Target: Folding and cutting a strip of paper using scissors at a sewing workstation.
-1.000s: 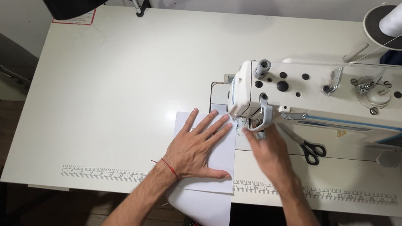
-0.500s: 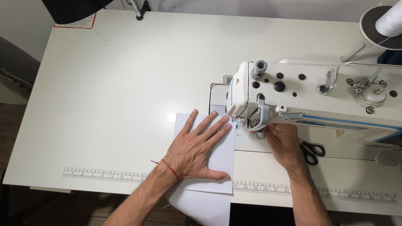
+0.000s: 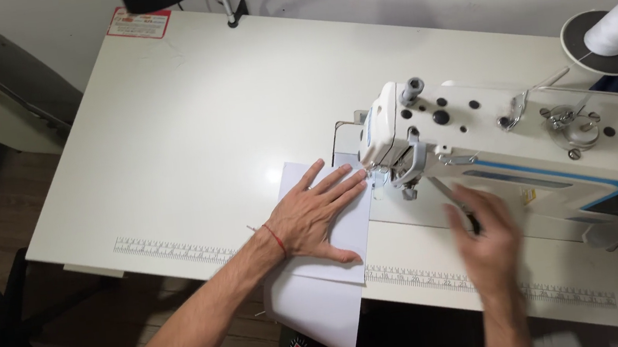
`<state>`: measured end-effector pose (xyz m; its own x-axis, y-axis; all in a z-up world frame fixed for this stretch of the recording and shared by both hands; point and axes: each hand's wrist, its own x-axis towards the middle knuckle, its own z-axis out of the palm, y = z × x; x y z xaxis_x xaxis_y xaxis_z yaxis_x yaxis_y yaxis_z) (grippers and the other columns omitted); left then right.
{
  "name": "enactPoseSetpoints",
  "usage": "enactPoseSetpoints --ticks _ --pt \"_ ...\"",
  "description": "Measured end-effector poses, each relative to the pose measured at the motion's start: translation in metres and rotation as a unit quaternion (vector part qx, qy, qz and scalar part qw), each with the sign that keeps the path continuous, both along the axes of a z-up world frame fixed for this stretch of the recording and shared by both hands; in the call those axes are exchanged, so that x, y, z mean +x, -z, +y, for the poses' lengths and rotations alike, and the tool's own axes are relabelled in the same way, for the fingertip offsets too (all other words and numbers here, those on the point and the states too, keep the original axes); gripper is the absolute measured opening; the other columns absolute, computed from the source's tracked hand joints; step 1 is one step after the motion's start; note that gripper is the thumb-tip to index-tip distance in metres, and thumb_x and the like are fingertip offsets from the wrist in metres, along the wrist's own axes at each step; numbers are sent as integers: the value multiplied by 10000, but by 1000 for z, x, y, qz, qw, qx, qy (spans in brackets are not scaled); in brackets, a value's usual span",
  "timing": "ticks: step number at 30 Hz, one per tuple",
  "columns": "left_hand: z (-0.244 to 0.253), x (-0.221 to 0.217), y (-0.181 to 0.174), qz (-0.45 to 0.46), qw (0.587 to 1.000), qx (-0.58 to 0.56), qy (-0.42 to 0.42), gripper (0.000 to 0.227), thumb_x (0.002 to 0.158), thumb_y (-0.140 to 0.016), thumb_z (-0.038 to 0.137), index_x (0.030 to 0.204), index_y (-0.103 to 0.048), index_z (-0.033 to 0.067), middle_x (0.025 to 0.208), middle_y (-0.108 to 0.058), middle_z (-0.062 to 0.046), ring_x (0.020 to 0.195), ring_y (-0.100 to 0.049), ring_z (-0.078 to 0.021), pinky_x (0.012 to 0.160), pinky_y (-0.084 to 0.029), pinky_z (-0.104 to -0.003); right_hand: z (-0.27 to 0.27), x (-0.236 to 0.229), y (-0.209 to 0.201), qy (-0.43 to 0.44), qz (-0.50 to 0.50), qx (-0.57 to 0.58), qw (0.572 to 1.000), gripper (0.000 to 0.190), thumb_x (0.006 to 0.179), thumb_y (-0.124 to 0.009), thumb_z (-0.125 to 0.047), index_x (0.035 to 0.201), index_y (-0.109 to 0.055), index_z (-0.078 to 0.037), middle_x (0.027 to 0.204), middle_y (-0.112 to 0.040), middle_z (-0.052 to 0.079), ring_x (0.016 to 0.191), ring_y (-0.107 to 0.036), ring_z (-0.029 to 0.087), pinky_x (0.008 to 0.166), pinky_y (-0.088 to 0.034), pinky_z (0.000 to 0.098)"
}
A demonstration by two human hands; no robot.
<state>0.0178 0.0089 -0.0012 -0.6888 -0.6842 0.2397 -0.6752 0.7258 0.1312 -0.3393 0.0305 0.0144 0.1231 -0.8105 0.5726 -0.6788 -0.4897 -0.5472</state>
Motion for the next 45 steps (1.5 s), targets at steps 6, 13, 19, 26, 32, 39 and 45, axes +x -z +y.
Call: enactPoseSetpoints --ticks 6,13,19,26,32,39,45 --pt "3 2 1 6 1000 -26 3 1384 871 -429 1088 1808 -424 69 1912 -387 -96 1773 -350 -313 1456 -149 -634 67 -108 13 215 204 -152 943 292 1258 -989 -16 1494 -890 124 1486 -757 311 1491 -694 556 1378 -500 676" --pt "3 0 2 -13 1000 -7 13 1408 892 -382 1095 1844 -319 60 1938 -301 -111 1801 -244 -314 1467 -53 -627 74 -103 11 217 158 -122 956 630 1235 -848 8 1738 -557 252 1732 -488 467 1639 -493 634 1336 -486 706" --pt "3 0 0 -6 1000 -15 11 1407 877 -396 1097 1830 -366 63 1931 -326 -104 1794 -266 -317 1456 -86 -635 75 -102 10 199 144 -100 964 621 1216 -803 44 1754 -534 199 1752 -493 406 1711 -413 617 1354 -487 765" --pt "7 0 3 -5 1000 -19 8 1408 880 -395 1099 1824 -378 55 1925 -342 -102 1788 -291 -319 1457 -110 -637 77 -98 7 196 154 -99 963 563 1217 -803 99 1708 -549 205 1727 -473 398 1693 -418 600 1369 -491 780" --pt "4 0 7 3 999 -32 -1 1393 874 -416 1095 1815 -414 68 1918 -369 -87 1784 -312 -313 1455 -133 -633 76 -101 12 201 154 -109 961 555 1231 -799 85 1723 -555 171 1740 -475 374 1685 -434 587 1364 -507 776" --pt "-1 1 8 -11 999 -30 1 1389 884 -391 1098 1837 -364 88 1933 -329 -80 1792 -283 -315 1456 -104 -624 70 -126 43 226 183 -132 948 372 1217 -822 135 1585 -820 193 1556 -784 342 1534 -689 502 1337 -572 616" --pt "2 1 3 -1 1000 -30 8 1377 890 -419 1080 1819 -394 64 1929 -338 -94 1784 -304 -314 1462 -103 -622 67 -154 82 273 200 -99 936 307 1255 -870 31 1561 -887 33 1609 -803 200 1600 -701 425 1172 -581 664"
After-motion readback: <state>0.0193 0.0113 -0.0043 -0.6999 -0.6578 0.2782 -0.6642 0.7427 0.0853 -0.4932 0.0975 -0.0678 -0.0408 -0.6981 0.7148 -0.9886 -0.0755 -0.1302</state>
